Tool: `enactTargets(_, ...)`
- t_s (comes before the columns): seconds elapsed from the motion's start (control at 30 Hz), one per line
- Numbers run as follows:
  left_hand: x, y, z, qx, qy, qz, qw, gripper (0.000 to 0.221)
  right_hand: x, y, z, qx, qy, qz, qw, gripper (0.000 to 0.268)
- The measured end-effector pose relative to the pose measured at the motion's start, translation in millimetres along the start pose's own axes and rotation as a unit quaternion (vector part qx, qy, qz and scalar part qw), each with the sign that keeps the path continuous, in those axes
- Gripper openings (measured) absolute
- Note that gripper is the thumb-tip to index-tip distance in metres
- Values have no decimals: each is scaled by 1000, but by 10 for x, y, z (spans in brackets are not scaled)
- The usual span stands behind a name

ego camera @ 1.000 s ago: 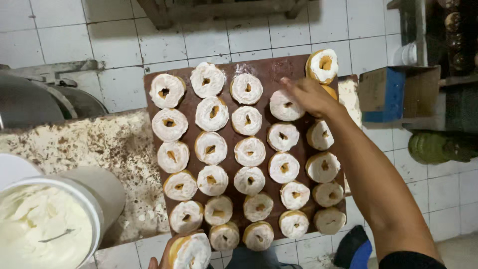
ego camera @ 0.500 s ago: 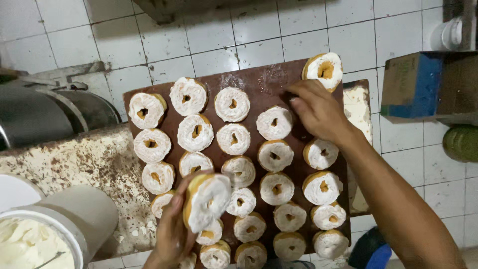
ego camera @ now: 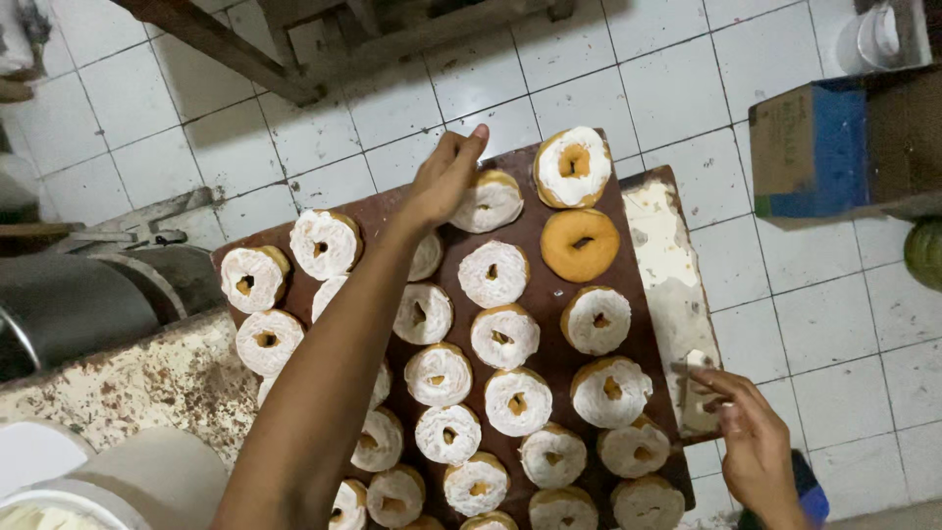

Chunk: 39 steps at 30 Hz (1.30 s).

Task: The person prepares donuts by hand by sandwiching cream between donut halves and arranging them on a tray.

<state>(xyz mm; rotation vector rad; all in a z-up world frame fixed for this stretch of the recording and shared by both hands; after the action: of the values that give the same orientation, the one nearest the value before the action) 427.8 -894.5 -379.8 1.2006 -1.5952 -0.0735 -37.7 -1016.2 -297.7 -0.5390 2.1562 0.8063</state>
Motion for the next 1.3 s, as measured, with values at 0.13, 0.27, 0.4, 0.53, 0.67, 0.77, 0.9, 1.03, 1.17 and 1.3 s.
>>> enactTargets(0.13,125,228,-84,54,-161,140,976,69,-81,-414,193,3,9,-80,997,30)
enactTargets(0.27,352,256,-91,141,-238,247,929,60,-206,-1263,468,15,-10,-28,999,26)
enactTargets(0.4,508,-1,210,63,-194,169,964,65,-478,-2069,775,16,-215,-49,975,31)
enactTargets(0.53,775,-132,433,25,-156,114,981,75,-566,-2348,1124,23,-300,13,954,34)
enactTargets(0.67,779,-174,445,17,-61,71,995,75,-651,-2348,1203,31,-310,30,950,41)
enactTargets(0.77,726,-150,459,3,73,68,995,64,-820,-2256,1203,12,-398,30,917,49)
enactTargets(0.9,803,81,413,-95,320,110,936,43,-1303,-1983,965,2,-438,-61,897,57)
enactTargets(1.03,783,457,222,-126,442,115,881,30,-1886,-1533,735,-54,-477,-125,868,63)
enactTargets(1.17,760,1103,181,-223,641,79,730,43,-2276,-1016,715,-153,-468,-171,854,67)
enactTargets(1.3,628,1794,84,-268,730,41,627,66,-1925,-1052,831,-144,-372,-165,902,61)
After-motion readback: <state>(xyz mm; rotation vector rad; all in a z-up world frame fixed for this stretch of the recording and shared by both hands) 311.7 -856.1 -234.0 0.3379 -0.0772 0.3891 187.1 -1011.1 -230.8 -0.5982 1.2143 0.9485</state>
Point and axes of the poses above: each hand's wrist, its own y-axis away from the middle knuckle, its own z-axis out of the palm, x = y × z, the point moved 7 cm from there along -y, towards the middle knuckle, and after that the axes turned 4 degrees about x, right-handed, at the moved point
